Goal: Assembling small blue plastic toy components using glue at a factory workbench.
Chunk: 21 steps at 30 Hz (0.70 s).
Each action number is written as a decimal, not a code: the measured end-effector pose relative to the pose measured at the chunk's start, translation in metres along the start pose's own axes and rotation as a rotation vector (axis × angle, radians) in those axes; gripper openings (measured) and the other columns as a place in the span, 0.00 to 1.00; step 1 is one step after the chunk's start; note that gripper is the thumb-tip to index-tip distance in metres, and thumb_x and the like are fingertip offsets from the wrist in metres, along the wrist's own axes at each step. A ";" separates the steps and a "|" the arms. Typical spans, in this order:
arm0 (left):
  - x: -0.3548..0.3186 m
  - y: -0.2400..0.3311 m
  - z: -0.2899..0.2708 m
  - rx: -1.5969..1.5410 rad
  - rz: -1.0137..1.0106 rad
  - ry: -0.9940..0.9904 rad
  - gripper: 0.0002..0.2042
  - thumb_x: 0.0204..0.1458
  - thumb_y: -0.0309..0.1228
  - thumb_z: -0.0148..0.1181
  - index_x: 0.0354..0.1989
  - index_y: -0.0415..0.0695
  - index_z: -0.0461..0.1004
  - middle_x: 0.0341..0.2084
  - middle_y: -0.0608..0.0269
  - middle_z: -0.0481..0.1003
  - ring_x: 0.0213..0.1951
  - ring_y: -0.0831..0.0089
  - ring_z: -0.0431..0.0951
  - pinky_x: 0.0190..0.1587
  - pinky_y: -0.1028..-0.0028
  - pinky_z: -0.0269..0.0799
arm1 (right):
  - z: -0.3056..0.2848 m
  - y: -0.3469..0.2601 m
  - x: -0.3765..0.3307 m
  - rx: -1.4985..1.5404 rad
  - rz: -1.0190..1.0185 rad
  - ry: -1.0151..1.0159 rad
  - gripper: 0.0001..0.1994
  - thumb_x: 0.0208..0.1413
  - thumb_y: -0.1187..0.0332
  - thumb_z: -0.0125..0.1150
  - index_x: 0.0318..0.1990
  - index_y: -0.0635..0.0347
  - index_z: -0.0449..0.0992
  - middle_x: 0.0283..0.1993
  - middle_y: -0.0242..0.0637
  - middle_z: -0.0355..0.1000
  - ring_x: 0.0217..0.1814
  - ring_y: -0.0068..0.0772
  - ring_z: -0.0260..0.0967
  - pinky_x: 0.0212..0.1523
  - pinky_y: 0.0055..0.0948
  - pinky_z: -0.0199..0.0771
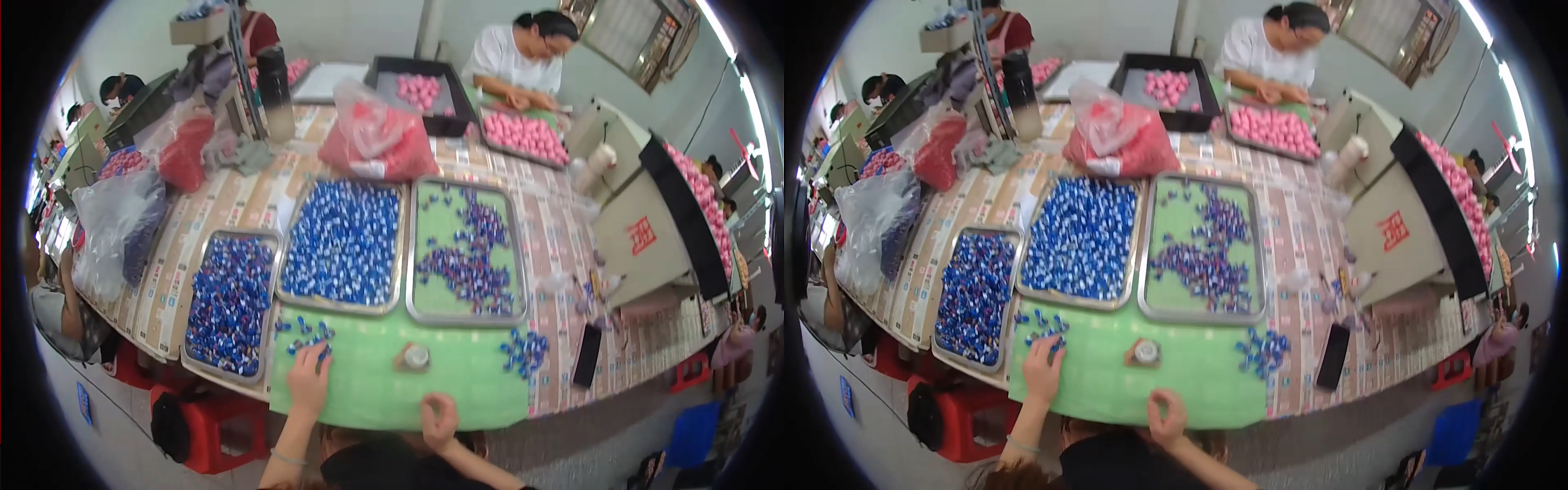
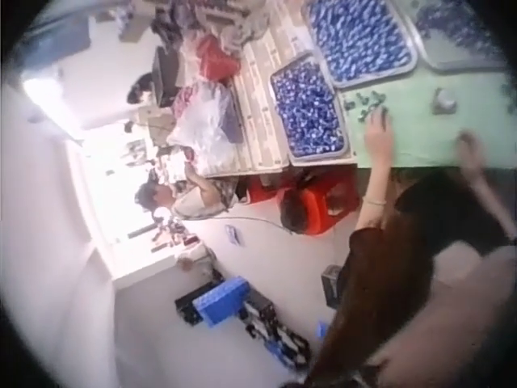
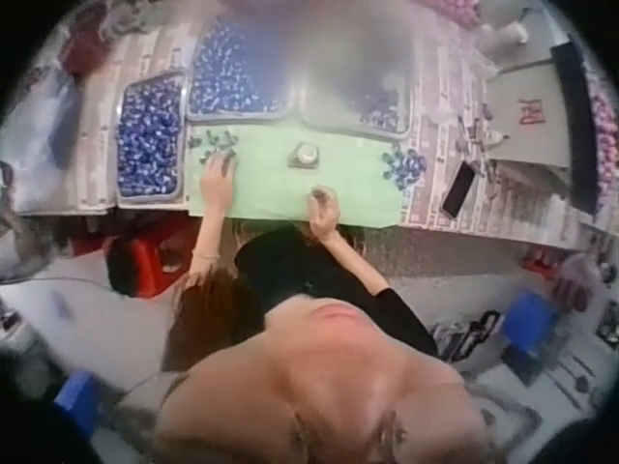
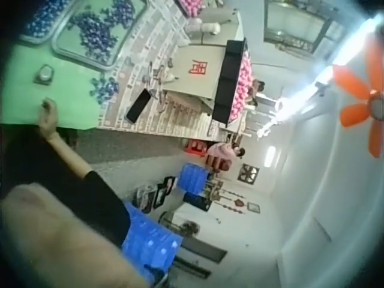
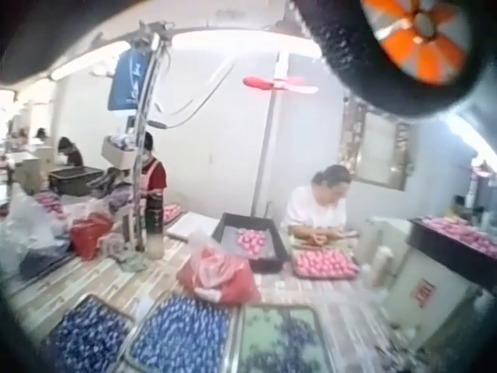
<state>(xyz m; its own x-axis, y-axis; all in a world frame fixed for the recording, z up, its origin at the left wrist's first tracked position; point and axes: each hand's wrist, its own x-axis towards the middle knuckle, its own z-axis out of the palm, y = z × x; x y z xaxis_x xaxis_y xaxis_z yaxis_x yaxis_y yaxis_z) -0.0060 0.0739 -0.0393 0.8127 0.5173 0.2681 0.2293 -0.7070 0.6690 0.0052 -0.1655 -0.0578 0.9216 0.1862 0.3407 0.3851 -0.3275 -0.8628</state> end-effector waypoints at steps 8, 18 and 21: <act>0.004 0.021 -0.009 -0.979 -0.565 0.097 0.12 0.52 0.29 0.51 0.43 0.39 0.66 0.27 0.70 0.64 0.18 0.86 0.57 0.19 0.84 0.52 | -0.032 -0.031 0.026 -0.004 -0.288 0.022 0.14 0.40 0.79 0.57 0.38 0.67 0.67 0.35 0.45 0.69 0.36 0.43 0.67 0.39 0.33 0.68; -0.046 0.051 0.024 -1.232 -0.769 -0.126 0.07 0.53 0.24 0.46 0.39 0.40 0.65 0.21 0.67 0.65 0.19 0.80 0.62 0.20 0.83 0.57 | -0.045 0.048 0.320 -0.507 -0.333 0.010 0.20 0.46 0.64 0.58 0.46 0.62 0.65 0.43 0.46 0.63 0.47 0.45 0.60 0.48 0.35 0.60; -0.076 0.035 0.037 -0.649 -0.281 -0.134 0.07 0.52 0.23 0.45 0.37 0.39 0.68 0.22 0.59 0.68 0.22 0.71 0.67 0.25 0.76 0.63 | -0.023 0.108 0.387 -0.793 -0.202 -0.149 0.25 0.44 0.53 0.58 0.49 0.54 0.66 0.47 0.49 0.62 0.51 0.49 0.57 0.51 0.41 0.58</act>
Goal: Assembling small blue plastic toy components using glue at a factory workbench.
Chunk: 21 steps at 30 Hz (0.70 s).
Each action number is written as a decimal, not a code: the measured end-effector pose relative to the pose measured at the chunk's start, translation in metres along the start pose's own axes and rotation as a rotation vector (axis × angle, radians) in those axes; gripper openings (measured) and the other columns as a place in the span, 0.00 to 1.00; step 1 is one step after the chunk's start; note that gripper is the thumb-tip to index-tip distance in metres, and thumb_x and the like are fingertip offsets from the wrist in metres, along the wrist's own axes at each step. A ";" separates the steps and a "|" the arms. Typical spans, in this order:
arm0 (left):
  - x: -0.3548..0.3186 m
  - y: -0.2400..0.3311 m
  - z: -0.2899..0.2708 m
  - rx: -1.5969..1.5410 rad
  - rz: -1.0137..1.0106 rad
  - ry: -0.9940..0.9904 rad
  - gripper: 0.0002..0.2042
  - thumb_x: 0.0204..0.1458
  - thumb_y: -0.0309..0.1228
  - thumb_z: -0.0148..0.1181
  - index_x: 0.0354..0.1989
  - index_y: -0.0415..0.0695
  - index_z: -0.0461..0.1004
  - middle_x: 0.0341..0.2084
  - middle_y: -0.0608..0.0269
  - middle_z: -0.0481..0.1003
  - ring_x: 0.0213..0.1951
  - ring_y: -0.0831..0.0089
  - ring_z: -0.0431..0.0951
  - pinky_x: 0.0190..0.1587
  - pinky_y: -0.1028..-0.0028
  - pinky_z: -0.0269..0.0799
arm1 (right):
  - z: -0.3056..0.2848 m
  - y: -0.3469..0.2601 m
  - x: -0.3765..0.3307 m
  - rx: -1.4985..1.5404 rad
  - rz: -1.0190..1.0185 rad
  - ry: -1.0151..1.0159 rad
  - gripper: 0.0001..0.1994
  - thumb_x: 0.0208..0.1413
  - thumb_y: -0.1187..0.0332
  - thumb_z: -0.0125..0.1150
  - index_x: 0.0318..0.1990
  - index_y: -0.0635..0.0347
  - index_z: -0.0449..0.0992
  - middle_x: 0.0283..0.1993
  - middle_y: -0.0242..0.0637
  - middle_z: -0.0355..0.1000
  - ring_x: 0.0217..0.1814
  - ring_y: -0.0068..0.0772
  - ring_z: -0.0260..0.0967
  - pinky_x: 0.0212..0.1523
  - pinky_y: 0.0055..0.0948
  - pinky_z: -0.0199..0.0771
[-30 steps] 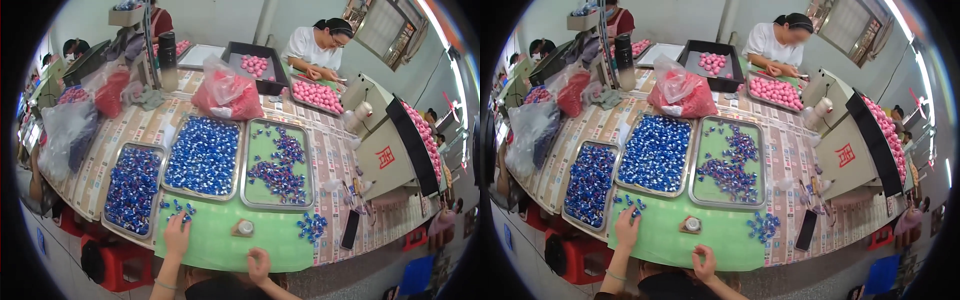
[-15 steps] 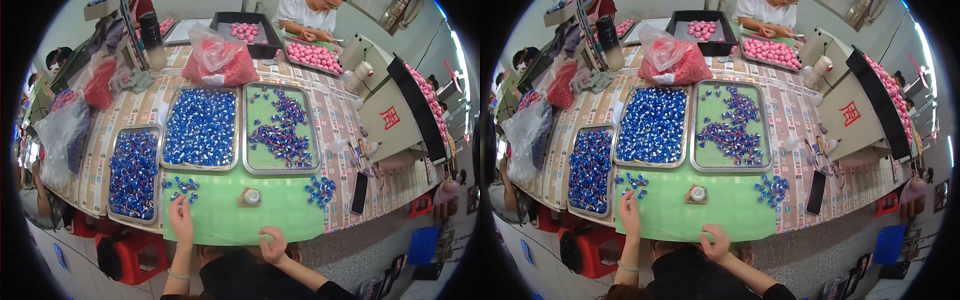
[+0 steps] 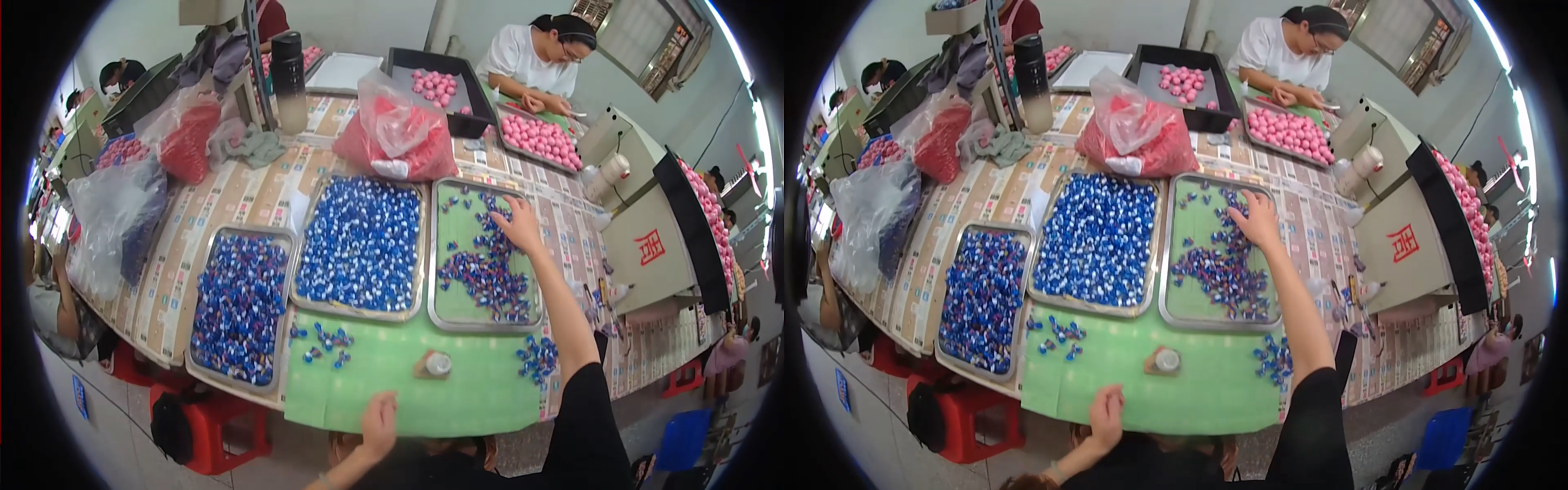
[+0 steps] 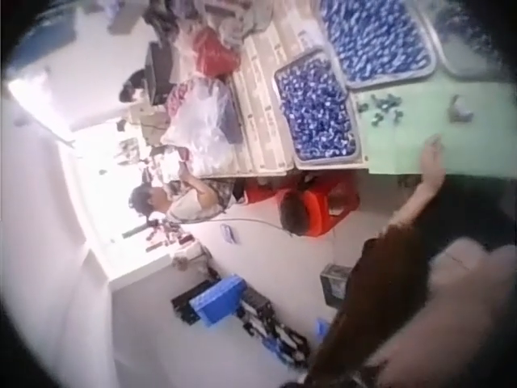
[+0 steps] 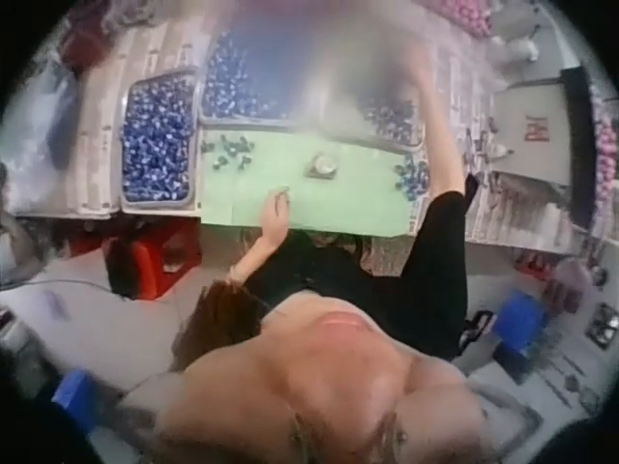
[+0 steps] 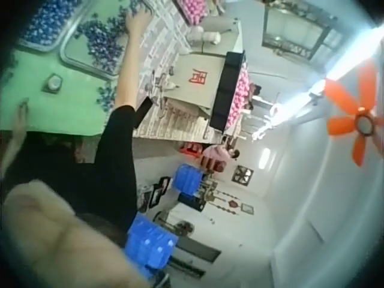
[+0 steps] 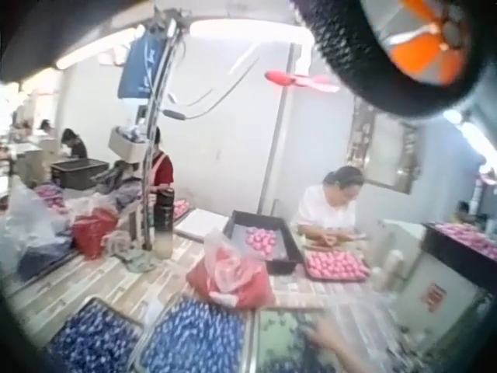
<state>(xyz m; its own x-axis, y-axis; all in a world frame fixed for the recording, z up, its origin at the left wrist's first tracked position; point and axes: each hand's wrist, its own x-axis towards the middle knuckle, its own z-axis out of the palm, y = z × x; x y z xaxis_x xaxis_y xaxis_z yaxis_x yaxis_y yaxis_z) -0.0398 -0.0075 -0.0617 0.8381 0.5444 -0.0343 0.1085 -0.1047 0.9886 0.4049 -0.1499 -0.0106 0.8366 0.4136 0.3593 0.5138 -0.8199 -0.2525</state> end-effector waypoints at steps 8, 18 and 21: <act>-0.004 -0.013 0.014 0.321 0.293 -0.109 0.10 0.42 0.22 0.52 0.34 0.46 0.72 0.23 0.56 0.72 0.23 0.58 0.72 0.23 0.65 0.67 | 0.055 0.032 0.048 -0.024 0.186 -0.158 0.21 0.44 0.48 0.54 0.42 0.49 0.71 0.45 0.50 0.64 0.49 0.50 0.60 0.48 0.41 0.61; 0.008 0.000 0.012 0.292 0.361 -0.099 0.11 0.40 0.21 0.53 0.34 0.45 0.73 0.22 0.58 0.73 0.23 0.61 0.72 0.24 0.67 0.68 | 0.012 -0.035 -0.033 0.247 -0.126 -0.214 0.17 0.45 0.58 0.58 0.39 0.61 0.72 0.40 0.47 0.65 0.45 0.45 0.62 0.48 0.36 0.61; 0.008 0.003 0.009 0.316 0.357 -0.119 0.11 0.40 0.21 0.53 0.35 0.46 0.73 0.22 0.59 0.73 0.23 0.61 0.72 0.24 0.67 0.68 | 0.029 -0.024 0.009 0.236 -0.100 -0.003 0.17 0.46 0.59 0.57 0.40 0.61 0.70 0.41 0.49 0.65 0.47 0.48 0.61 0.48 0.37 0.61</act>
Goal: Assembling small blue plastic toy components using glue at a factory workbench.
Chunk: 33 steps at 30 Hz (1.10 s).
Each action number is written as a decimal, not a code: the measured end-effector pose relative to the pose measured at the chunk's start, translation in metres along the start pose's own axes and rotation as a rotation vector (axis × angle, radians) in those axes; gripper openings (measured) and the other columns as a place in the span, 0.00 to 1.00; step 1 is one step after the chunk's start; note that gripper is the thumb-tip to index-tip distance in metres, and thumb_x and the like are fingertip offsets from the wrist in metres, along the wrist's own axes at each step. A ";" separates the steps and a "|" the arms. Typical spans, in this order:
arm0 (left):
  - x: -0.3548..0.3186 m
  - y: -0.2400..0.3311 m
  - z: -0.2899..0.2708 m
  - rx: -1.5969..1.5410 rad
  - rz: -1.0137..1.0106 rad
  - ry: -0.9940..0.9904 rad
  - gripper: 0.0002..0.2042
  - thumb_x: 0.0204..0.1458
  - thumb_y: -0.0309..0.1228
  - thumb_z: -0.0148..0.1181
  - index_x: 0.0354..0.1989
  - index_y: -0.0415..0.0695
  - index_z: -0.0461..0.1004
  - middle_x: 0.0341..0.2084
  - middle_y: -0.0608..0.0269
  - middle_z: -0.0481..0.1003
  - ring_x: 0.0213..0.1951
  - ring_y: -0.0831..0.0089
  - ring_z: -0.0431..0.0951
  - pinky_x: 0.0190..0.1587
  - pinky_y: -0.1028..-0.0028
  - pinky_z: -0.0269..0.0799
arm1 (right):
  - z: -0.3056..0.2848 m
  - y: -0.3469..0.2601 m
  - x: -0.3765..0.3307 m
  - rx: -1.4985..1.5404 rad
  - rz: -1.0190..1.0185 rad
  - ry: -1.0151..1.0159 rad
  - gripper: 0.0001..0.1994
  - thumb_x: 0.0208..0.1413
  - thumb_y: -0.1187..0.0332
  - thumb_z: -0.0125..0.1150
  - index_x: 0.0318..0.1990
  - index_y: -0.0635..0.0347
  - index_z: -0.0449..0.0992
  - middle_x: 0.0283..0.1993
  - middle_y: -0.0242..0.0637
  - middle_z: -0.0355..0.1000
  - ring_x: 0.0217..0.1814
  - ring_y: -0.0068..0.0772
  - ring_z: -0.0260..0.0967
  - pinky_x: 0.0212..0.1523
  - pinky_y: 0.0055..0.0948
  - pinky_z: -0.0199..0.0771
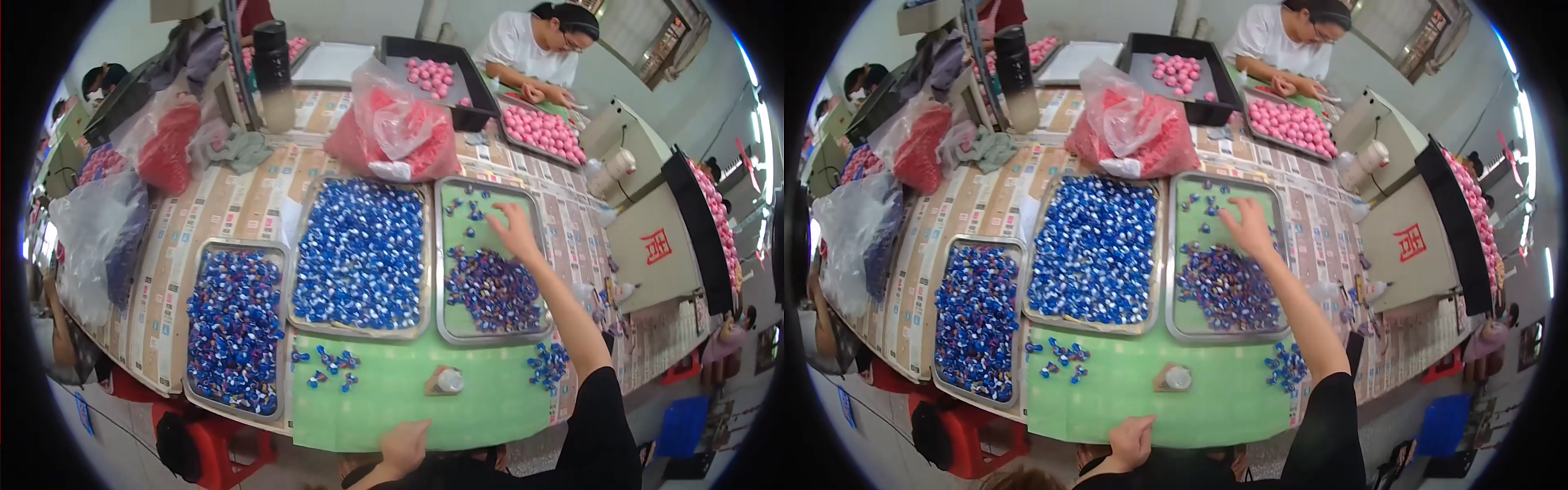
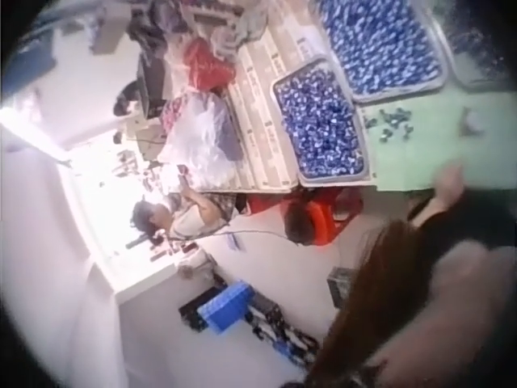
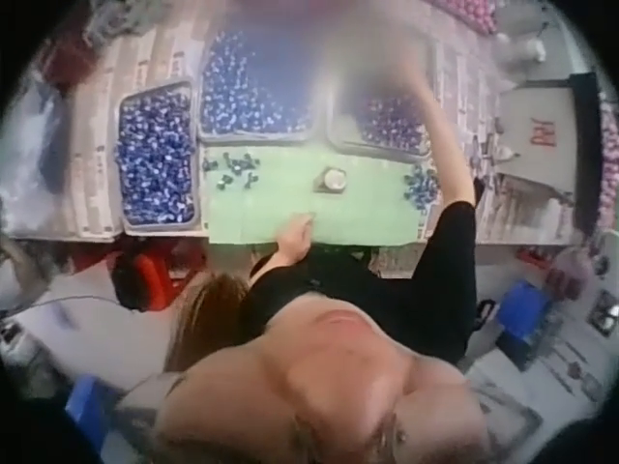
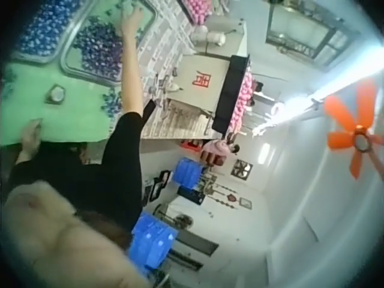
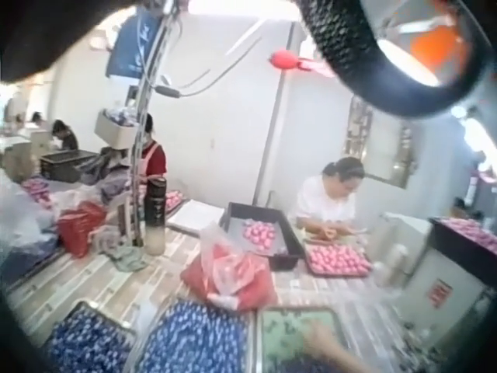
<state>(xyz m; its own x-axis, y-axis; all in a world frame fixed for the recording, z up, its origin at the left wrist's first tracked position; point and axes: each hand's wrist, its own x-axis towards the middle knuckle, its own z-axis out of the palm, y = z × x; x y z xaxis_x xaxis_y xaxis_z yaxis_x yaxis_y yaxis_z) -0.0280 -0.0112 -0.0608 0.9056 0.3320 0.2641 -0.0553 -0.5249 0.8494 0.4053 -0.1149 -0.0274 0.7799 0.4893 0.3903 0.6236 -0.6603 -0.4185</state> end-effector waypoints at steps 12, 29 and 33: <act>-0.007 -0.001 0.006 0.116 0.048 -0.062 0.15 0.37 0.21 0.54 0.37 0.49 0.73 0.22 0.64 0.71 0.22 0.66 0.71 0.21 0.71 0.67 | 0.069 0.001 0.062 0.168 -0.143 -0.176 0.13 0.45 0.62 0.54 0.25 0.65 0.74 0.23 0.44 0.67 0.28 0.41 0.64 0.31 0.35 0.63; 0.000 0.003 0.010 0.052 0.084 -0.042 0.11 0.40 0.18 0.52 0.34 0.42 0.72 0.23 0.56 0.72 0.24 0.59 0.73 0.25 0.68 0.68 | -0.034 0.038 -0.027 -0.591 0.208 0.000 0.17 0.46 0.55 0.54 0.32 0.61 0.74 0.36 0.48 0.69 0.43 0.47 0.66 0.42 0.41 0.66; -0.002 0.004 0.009 0.077 0.085 -0.022 0.11 0.40 0.18 0.52 0.34 0.42 0.72 0.23 0.56 0.72 0.24 0.60 0.73 0.25 0.69 0.68 | -0.043 0.043 -0.023 -0.421 0.391 -0.271 0.20 0.48 0.52 0.51 0.27 0.65 0.75 0.30 0.52 0.71 0.34 0.52 0.69 0.37 0.45 0.68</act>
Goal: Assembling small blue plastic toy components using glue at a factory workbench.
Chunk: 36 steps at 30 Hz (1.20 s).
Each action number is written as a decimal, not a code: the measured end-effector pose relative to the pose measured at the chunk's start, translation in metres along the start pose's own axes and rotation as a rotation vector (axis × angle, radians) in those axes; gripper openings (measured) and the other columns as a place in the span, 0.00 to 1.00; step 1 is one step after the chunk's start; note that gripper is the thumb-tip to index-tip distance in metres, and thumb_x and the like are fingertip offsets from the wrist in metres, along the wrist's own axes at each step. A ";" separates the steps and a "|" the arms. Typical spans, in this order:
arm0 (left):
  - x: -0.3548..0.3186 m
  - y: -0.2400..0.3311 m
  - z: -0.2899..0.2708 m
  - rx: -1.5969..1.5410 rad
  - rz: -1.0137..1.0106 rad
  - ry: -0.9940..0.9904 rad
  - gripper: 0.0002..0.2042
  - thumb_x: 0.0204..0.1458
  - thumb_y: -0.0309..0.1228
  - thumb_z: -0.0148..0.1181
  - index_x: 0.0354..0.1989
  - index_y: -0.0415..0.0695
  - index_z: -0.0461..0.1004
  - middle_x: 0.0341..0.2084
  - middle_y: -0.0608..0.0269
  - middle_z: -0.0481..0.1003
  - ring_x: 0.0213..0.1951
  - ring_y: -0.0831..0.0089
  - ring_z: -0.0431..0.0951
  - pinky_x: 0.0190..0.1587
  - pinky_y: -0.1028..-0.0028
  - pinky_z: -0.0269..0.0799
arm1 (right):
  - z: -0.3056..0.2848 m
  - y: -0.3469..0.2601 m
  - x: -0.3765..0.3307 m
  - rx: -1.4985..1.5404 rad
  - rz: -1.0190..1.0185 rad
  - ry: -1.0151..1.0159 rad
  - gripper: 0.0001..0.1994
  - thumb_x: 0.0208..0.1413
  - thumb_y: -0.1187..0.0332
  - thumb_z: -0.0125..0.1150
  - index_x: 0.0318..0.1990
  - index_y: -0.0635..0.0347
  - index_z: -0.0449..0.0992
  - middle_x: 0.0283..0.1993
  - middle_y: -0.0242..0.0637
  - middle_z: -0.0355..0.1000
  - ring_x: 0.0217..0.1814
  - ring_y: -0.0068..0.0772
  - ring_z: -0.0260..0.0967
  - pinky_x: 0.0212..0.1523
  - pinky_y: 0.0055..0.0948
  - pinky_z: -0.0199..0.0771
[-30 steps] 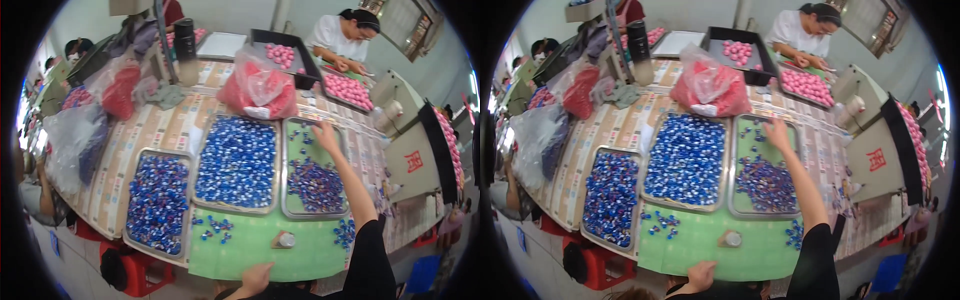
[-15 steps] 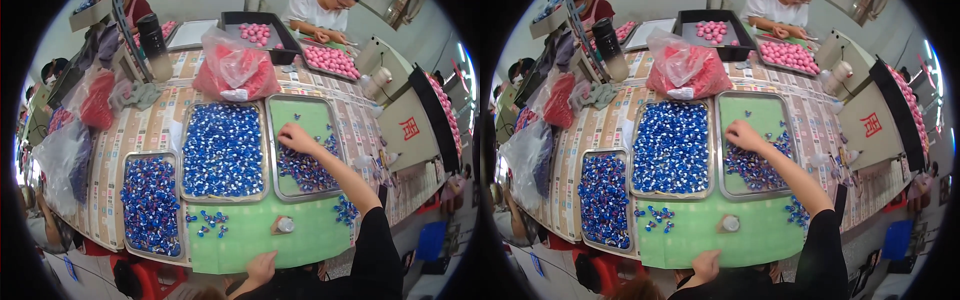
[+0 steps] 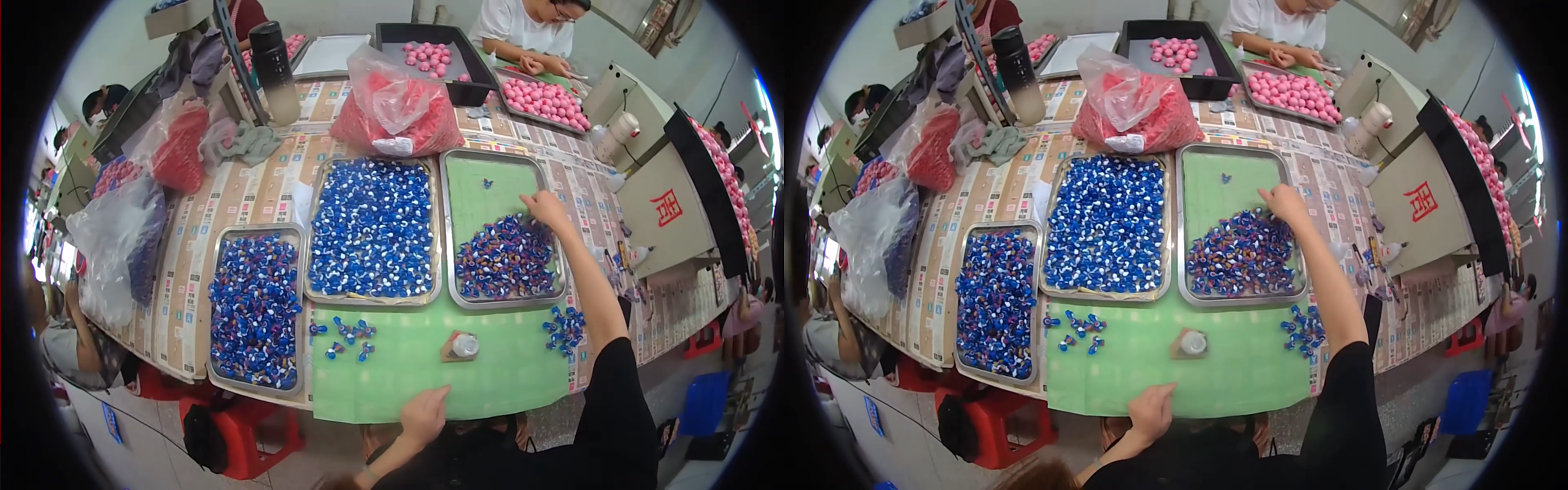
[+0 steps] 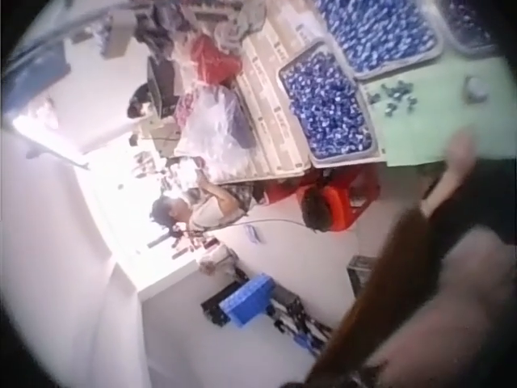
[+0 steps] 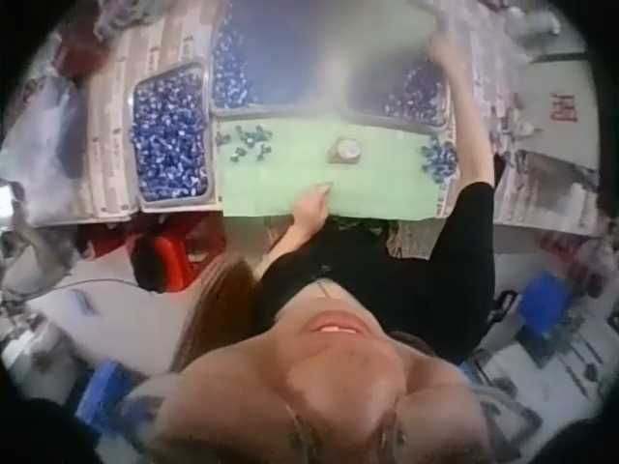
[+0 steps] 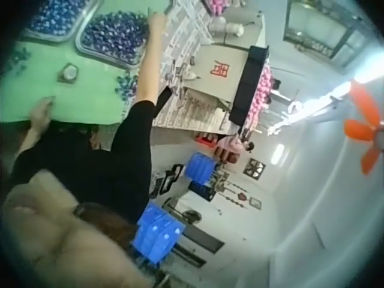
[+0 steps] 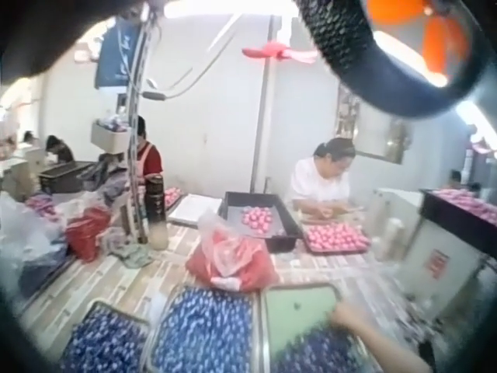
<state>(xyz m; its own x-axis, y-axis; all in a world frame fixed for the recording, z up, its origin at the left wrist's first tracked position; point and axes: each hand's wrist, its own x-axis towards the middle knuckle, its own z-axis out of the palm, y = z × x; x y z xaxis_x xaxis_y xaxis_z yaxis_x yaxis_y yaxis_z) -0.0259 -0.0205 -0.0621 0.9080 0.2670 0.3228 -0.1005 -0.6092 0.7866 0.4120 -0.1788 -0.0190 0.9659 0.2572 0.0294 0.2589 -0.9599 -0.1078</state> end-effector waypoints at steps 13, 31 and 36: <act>-0.001 -0.004 0.005 0.052 0.052 0.034 0.14 0.38 0.19 0.53 0.36 0.47 0.72 0.23 0.61 0.71 0.22 0.64 0.72 0.23 0.70 0.67 | 0.043 -0.044 0.019 0.225 -0.568 -0.104 0.14 0.48 0.64 0.53 0.40 0.62 0.71 0.42 0.45 0.68 0.46 0.46 0.64 0.49 0.35 0.62; 0.010 0.007 -0.020 -0.439 -0.488 0.010 0.07 0.54 0.24 0.43 0.37 0.39 0.69 0.17 0.67 0.63 0.19 0.77 0.62 0.21 0.77 0.57 | -0.016 -0.072 -0.153 0.478 -0.557 0.100 0.10 0.46 0.71 0.55 0.38 0.62 0.71 0.36 0.42 0.69 0.43 0.43 0.63 0.45 0.34 0.62; 0.025 0.011 -0.039 -1.164 -0.778 0.113 0.10 0.55 0.25 0.42 0.44 0.39 0.63 0.23 0.70 0.62 0.23 0.82 0.61 0.24 0.84 0.56 | 0.008 -0.094 -0.137 0.341 -0.679 0.174 0.12 0.44 0.76 0.52 0.40 0.62 0.71 0.38 0.42 0.66 0.42 0.43 0.62 0.45 0.34 0.63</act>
<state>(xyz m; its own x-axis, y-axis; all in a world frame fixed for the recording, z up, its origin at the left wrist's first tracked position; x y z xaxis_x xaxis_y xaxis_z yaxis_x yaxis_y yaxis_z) -0.0199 0.0088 -0.0246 0.8545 0.3375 -0.3949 0.0807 0.6646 0.7428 0.2556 -0.1233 -0.0204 0.5893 0.7280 0.3504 0.8065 -0.5040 -0.3091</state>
